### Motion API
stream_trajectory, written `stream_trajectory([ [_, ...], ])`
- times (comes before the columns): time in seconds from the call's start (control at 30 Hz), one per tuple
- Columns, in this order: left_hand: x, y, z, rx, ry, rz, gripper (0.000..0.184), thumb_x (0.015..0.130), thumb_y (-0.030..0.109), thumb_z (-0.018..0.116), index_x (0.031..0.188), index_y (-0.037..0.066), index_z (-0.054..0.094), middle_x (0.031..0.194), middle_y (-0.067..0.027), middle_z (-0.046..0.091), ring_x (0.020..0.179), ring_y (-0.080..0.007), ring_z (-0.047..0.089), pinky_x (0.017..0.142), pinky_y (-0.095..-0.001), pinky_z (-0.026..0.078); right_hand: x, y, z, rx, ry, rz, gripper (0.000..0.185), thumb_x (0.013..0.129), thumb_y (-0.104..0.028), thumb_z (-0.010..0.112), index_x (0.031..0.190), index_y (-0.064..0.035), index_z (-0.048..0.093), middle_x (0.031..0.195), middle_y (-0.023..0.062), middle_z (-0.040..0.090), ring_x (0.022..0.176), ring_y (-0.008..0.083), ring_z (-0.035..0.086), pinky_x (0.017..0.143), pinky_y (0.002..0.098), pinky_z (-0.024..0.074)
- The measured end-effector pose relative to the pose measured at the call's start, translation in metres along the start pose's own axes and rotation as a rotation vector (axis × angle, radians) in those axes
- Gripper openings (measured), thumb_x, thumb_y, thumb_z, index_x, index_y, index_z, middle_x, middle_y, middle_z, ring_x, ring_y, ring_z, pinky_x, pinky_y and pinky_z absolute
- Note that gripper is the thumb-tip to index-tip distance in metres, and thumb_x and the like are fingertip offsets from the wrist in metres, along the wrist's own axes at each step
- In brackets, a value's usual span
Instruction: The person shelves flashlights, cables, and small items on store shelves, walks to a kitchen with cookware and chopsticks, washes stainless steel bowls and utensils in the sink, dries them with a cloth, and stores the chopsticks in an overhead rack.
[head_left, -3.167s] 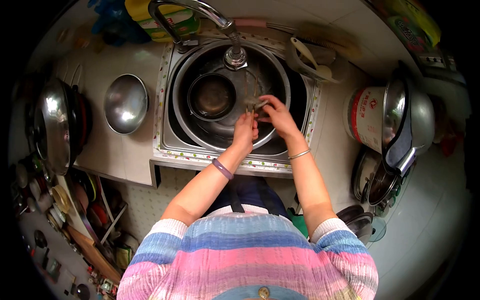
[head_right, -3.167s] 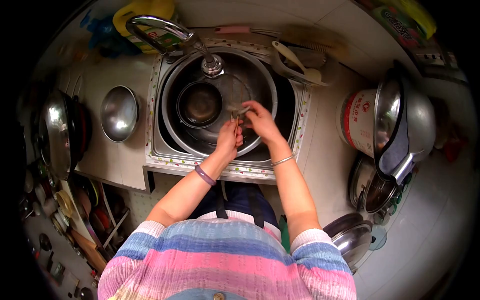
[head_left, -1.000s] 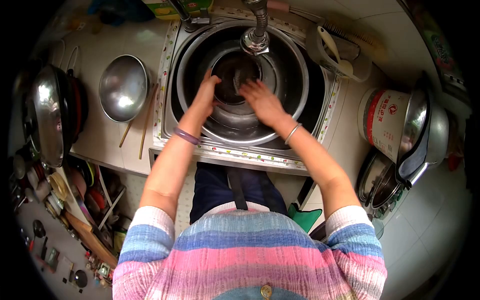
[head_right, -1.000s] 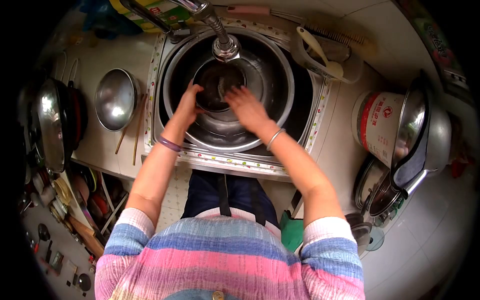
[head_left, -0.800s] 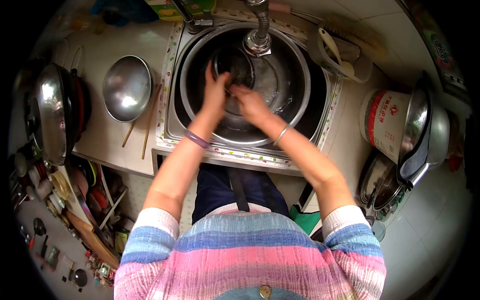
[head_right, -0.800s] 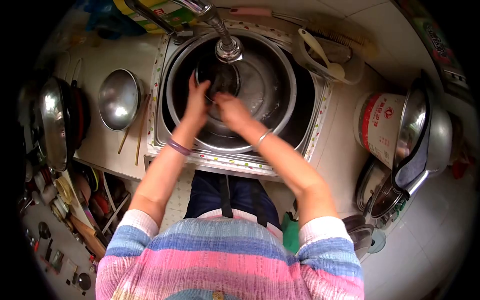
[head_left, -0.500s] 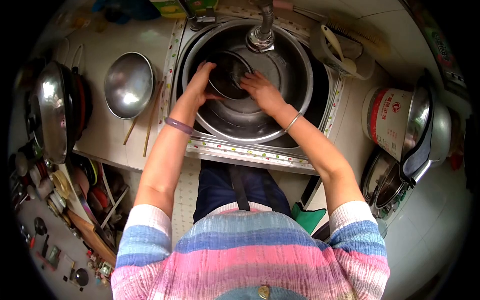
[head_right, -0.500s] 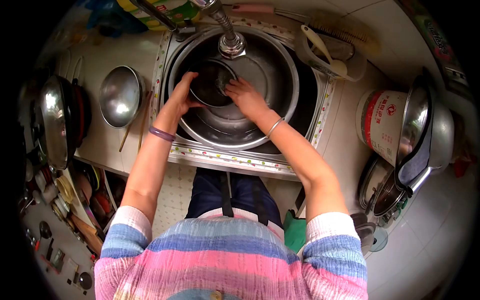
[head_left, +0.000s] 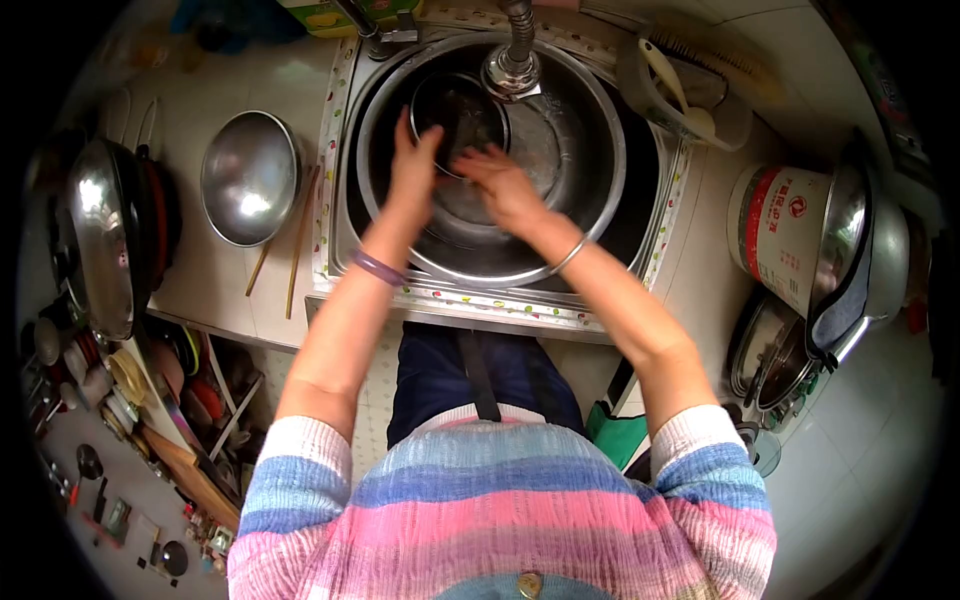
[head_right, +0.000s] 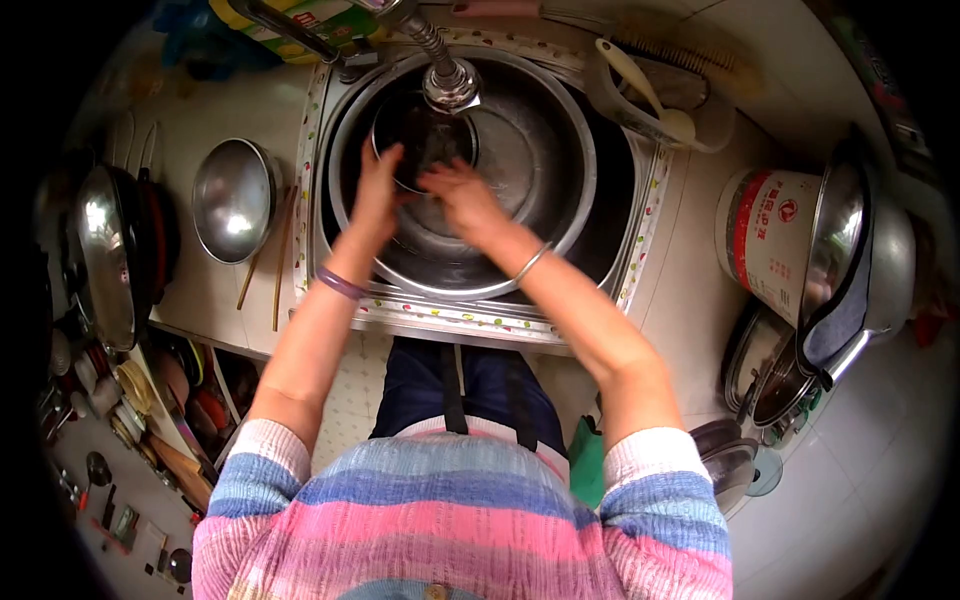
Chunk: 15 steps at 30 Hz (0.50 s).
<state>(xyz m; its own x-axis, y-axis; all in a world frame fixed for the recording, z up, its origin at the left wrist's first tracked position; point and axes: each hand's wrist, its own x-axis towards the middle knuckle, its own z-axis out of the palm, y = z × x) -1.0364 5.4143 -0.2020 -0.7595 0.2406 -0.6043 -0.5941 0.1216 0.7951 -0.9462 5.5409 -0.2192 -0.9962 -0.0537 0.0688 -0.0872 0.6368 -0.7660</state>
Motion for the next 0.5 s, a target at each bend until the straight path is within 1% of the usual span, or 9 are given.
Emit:
stream_trajectory([
  [0.07,-0.014,-0.02,0.024,-0.071,0.176,0.248,0.062,0.086,0.016,0.05,0.14,0.01,0.021,0.131,-0.0127,0.039,0.112,-0.0217,0.043,0.096,-0.0286,0.033,0.006,-0.027,0.014,0.305,0.035,0.158,0.035,0.077,-0.001,0.051,0.112,-0.0054,0.057,0.116,0.0128,0.057,0.115,0.0296,0.049,0.106,0.0432,0.0283],
  [0.1,-0.016,-0.013,0.024,-0.006,0.214,0.289,0.059,0.087,0.017,0.047,0.14,0.009,0.022,0.132,-0.013,0.038,0.116,-0.0219,0.041,0.098,-0.0305,0.032,0.007,-0.032,0.015,0.402,0.029,0.214,0.036,0.077,-0.002,0.051,0.112,-0.0054,0.057,0.117,0.0129,0.056,0.115,0.0299,0.048,0.106,0.0431,0.0273],
  [0.2,0.008,-0.001,-0.003,-0.133,0.007,0.183,0.053,0.088,0.018,0.045,0.138,0.011,0.029,0.133,-0.0164,0.039,0.12,-0.0238,0.039,0.102,-0.0302,0.025,-0.011,0.01,-0.002,-0.256,-0.068,-0.097,0.034,0.08,-0.007,0.051,0.114,-0.0072,0.057,0.125,0.0085,0.051,0.122,0.0266,0.041,0.105,0.041,0.0283],
  [0.23,0.0,0.018,-0.005,0.018,-0.027,0.117,0.055,0.087,0.022,0.048,0.139,0.015,0.03,0.13,-0.0132,0.043,0.114,-0.0218,0.043,0.093,-0.031,0.036,-0.014,0.023,-0.012,-0.493,-0.105,-0.183,0.034,0.08,-0.009,0.051,0.114,-0.0076,0.057,0.125,0.0078,0.051,0.123,0.0265,0.04,0.105,0.0407,0.0291],
  [0.3,-0.012,0.037,-0.005,0.101,-0.092,-0.148,0.056,0.087,0.029,0.049,0.139,0.017,0.03,0.129,-0.0116,0.044,0.11,-0.0206,0.047,0.078,-0.0312,0.046,-0.006,0.049,-0.027,-0.545,-0.012,-0.154,0.033,0.079,-0.013,0.051,0.109,-0.0067,0.059,0.124,0.0071,0.052,0.122,0.0255,0.04,0.102,0.0393,0.0331],
  [0.33,-0.013,0.037,-0.007,0.101,-0.062,-0.127,0.056,0.087,0.032,0.049,0.138,0.018,0.03,0.129,-0.0116,0.044,0.11,-0.0205,0.048,0.074,-0.0308,0.047,-0.001,0.052,-0.032,-0.571,0.036,-0.141,0.032,0.078,-0.016,0.051,0.107,-0.0062,0.06,0.123,0.0068,0.052,0.122,0.0251,0.039,0.1,0.0386,0.0351],
  [0.43,-0.014,0.033,-0.009,0.088,0.012,-0.081,0.057,0.087,0.039,0.049,0.138,0.018,0.032,0.13,-0.0117,0.043,0.11,-0.0204,0.048,0.067,-0.0306,0.049,0.002,0.054,-0.039,-0.739,-0.079,0.226,0.028,0.082,-0.012,0.048,0.107,-0.0082,0.059,0.115,0.0141,0.053,0.115,0.03,0.043,0.097,0.0418,0.035],
  [0.47,-0.016,0.034,-0.009,0.086,0.027,-0.081,0.058,0.087,0.041,0.049,0.137,0.018,0.032,0.131,-0.0117,0.043,0.11,-0.0205,0.048,0.069,-0.031,0.049,-0.004,0.058,-0.028,-0.621,0.028,0.112,0.024,0.08,-0.013,0.051,0.102,-0.0055,0.06,0.105,0.0158,0.057,0.106,0.0322,0.05,0.089,0.0417,0.0411],
  [0.5,-0.018,0.035,-0.009,0.083,0.043,-0.081,0.058,0.088,0.043,0.049,0.137,0.018,0.033,0.131,-0.0117,0.042,0.111,-0.0206,0.048,0.07,-0.0315,0.049,-0.005,0.062,-0.024,-0.486,-0.01,0.229,0.024,0.08,-0.014,0.052,0.1,-0.0043,0.06,0.101,0.0158,0.059,0.101,0.0334,0.052,0.086,0.0422,0.0425],
])
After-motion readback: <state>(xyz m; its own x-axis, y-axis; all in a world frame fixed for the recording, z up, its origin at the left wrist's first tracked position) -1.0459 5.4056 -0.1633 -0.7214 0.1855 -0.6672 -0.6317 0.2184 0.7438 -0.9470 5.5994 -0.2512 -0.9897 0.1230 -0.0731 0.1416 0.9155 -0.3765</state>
